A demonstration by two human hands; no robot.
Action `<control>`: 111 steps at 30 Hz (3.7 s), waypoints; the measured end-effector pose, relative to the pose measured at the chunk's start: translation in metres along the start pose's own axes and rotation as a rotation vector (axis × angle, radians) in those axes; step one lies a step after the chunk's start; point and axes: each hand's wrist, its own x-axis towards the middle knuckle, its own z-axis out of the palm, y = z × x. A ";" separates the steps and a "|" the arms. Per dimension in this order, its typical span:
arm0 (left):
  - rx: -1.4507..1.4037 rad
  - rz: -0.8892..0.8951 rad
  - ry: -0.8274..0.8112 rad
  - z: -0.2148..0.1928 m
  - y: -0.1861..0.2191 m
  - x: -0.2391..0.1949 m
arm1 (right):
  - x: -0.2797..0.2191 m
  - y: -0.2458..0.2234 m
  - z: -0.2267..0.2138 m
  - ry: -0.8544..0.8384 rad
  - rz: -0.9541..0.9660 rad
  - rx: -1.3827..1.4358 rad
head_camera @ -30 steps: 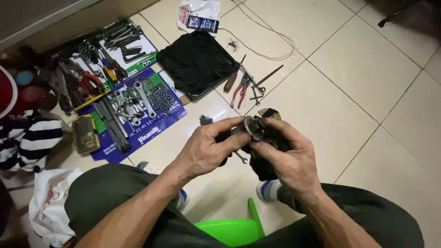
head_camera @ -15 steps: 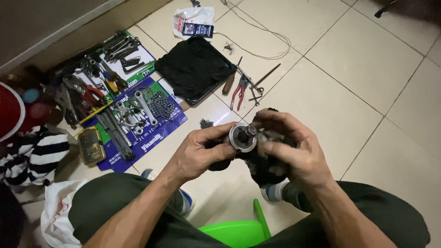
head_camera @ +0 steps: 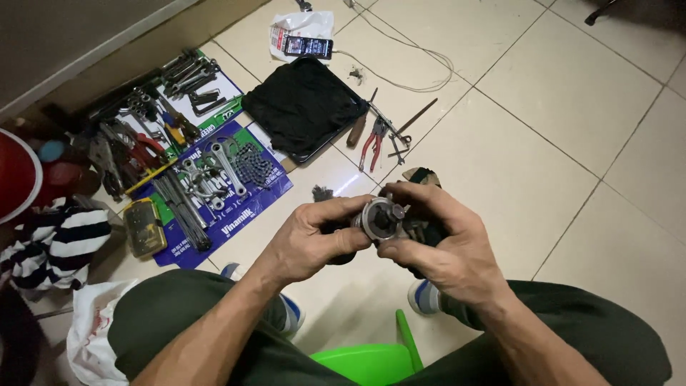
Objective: The person sits on a low stool and cleans a small mechanical axle and bearings using a cloth. They wipe the parts thoroughly, then use the cloth to clean the surrounding tiled floor and a black plastic tray.
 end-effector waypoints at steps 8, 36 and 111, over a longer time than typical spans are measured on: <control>-0.005 -0.034 -0.017 0.003 0.008 0.002 | 0.000 -0.008 -0.002 -0.058 -0.118 -0.310; 0.442 -0.030 0.139 0.017 0.029 0.005 | 0.004 -0.016 -0.019 -0.257 -0.138 -0.609; 0.911 -0.110 -0.049 0.010 0.010 -0.007 | -0.020 0.048 -0.024 -0.038 0.288 -0.541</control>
